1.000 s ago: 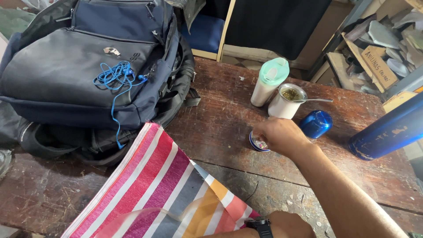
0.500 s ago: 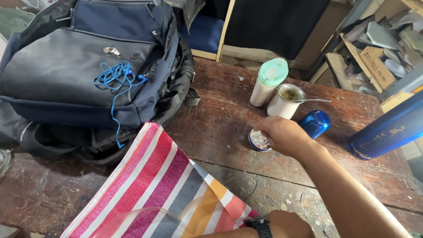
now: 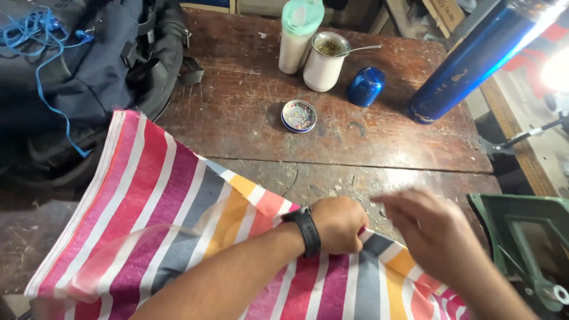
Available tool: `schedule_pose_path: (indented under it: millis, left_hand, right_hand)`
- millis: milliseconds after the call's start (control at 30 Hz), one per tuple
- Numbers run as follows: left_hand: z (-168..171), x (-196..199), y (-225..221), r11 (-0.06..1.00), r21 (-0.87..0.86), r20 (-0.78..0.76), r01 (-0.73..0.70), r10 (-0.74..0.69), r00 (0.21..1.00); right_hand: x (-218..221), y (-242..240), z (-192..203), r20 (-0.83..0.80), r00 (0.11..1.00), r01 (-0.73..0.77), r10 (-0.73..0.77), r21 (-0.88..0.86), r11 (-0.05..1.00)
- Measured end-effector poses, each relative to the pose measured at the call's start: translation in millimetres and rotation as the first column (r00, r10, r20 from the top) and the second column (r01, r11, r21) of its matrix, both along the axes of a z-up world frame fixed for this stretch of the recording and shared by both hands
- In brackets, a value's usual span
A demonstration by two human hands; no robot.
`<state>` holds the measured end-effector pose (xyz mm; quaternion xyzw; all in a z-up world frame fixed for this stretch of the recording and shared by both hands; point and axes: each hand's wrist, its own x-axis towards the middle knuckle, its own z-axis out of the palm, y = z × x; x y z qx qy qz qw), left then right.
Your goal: The person is pinning the folded edge of a striped fabric using small pins taken from a container on a workbench.
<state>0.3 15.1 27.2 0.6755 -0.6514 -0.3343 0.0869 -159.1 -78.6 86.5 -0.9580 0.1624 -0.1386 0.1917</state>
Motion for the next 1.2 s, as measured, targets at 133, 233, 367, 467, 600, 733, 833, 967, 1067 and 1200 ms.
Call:
schedule_pose_path:
  millis: [133, 233, 367, 467, 600, 733, 833, 967, 1067, 1200]
  left_hand:
    - [-18.4, -0.9, -9.5, 0.996, -0.086, -0.043, -0.018, 0.014, 0.999]
    - [-18.6, -0.9, -14.9, 0.998, -0.062, -0.081, -0.002, -0.003, 0.997]
    - [-3.6, -3.3, -13.3, 0.997, 0.05, -0.088, -0.053, 0.057, 0.994]
    - [-0.3, -4.7, -13.4, 0.994, 0.079, -0.078, -0.071, 0.077, 0.994]
    - [-1.2, -8.2, -12.6, 0.993, 0.055, -0.053, -0.101, 0.104, 0.993]
    - [3.6, -11.5, -9.7, 0.989, 0.082, -0.044, -0.125, 0.129, 0.991]
    - [4.0, -13.3, -9.0, 0.989, 0.062, -0.006, -0.131, 0.132, 0.991]
    - [0.4, -22.6, -4.5, 0.985, 0.007, 0.11, -0.17, 0.168, 0.98]
    - [-1.9, -34.3, 3.4, 0.985, -0.069, 0.223, -0.159, 0.171, 0.96]
    - [-8.9, -53.7, 21.8, 0.968, -0.229, 0.365, -0.1, 0.18, 0.913]
  right_hand:
    - [-64.7, 32.6, -57.8, -0.006, 0.958, 0.286, -0.287, 0.125, 0.95]
    - [-74.3, 46.2, -79.2, 0.01, 0.897, 0.434, -0.441, 0.162, 0.886]
    - [-70.5, 45.8, -84.7, 0.018, 0.91, 0.41, -0.415, 0.131, 0.903]
    - [-64.4, 47.5, -81.5, -0.048, 0.914, 0.406, -0.404, 0.168, 0.898]
    - [-62.9, 44.3, -82.6, -0.097, 0.921, 0.389, -0.378, 0.164, 0.906]
    - [-61.7, 41.8, -84.5, -0.083, 0.939, 0.341, -0.333, 0.14, 0.929]
    - [-60.3, 38.4, -89.3, -0.058, 0.952, 0.304, -0.3, 0.087, 0.949]
    - [-57.8, 34.9, -94.9, -0.078, 0.959, 0.274, -0.271, 0.026, 0.961]
    - [-55.2, 34.3, -98.1, -0.101, 0.954, 0.284, -0.281, 0.022, 0.958]
    - [-49.3, 41.1, -90.1, -0.156, 0.933, 0.339, -0.323, 0.086, 0.937]
